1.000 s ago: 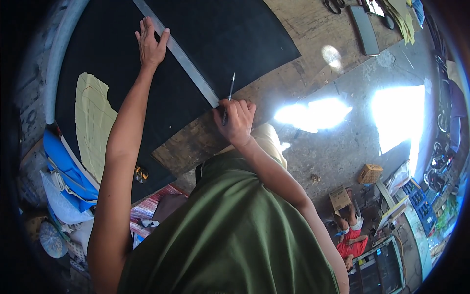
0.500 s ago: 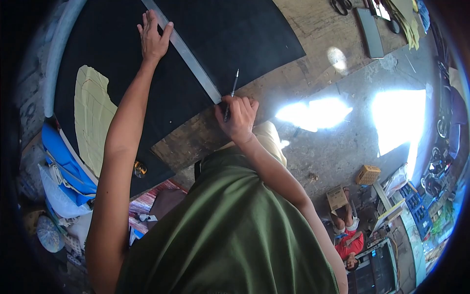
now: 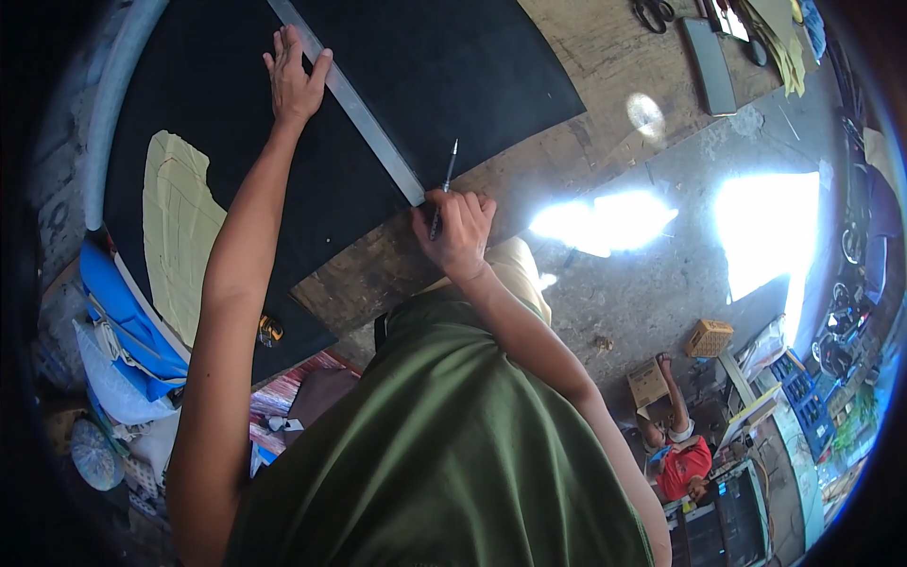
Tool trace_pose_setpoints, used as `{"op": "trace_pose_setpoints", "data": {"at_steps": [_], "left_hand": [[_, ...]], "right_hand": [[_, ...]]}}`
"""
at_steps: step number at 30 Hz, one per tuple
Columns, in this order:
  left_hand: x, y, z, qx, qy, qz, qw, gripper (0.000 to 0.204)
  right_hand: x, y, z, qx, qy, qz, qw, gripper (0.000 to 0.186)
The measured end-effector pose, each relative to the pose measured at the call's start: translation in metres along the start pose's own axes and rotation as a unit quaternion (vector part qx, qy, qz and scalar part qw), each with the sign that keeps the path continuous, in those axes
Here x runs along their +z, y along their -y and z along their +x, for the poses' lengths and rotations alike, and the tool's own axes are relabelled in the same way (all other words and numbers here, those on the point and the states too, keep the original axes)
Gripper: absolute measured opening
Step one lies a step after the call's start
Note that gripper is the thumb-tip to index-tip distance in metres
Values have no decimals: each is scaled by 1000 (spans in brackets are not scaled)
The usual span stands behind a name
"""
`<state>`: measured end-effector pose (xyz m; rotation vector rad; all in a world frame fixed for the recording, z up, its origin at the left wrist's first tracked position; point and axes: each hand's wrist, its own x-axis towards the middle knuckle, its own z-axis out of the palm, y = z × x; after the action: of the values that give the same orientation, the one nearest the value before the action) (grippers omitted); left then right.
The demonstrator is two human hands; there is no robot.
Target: Measuring, marking, and cutting a piece of black upholstery fabric using a ruler, measuring tape, and chalk.
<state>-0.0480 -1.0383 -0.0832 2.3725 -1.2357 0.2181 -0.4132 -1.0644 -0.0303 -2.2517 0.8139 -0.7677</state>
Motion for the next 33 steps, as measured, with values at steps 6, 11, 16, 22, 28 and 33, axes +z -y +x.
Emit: {"op": "trace_pose_setpoints", "data": {"at_steps": [6,11,16,22,28,33], "left_hand": [[-4,-5,4,-7,6,-3,1000,85],[-12,-16,6,-43,47,3,998,85],[-15,-16,3,-47,46,-8,998,86],[-12,-16,6,-50,52,-7,997,86],[-11,-15,5,-55,54,-2,997,85],[-13,-18,7,-51,57,9,997,86]], "right_hand": [[-5,1,-2,1,4,-9,1000,38],[3,-3,-2,-3,-8,1,1000,37],[-2,1,0,-6,0,4,1000,41],[-2,0,1,-3,4,6,1000,41],[-4,-1,3,0,20,6,1000,40],[-10,5,9,14,41,6,999,40]]}}
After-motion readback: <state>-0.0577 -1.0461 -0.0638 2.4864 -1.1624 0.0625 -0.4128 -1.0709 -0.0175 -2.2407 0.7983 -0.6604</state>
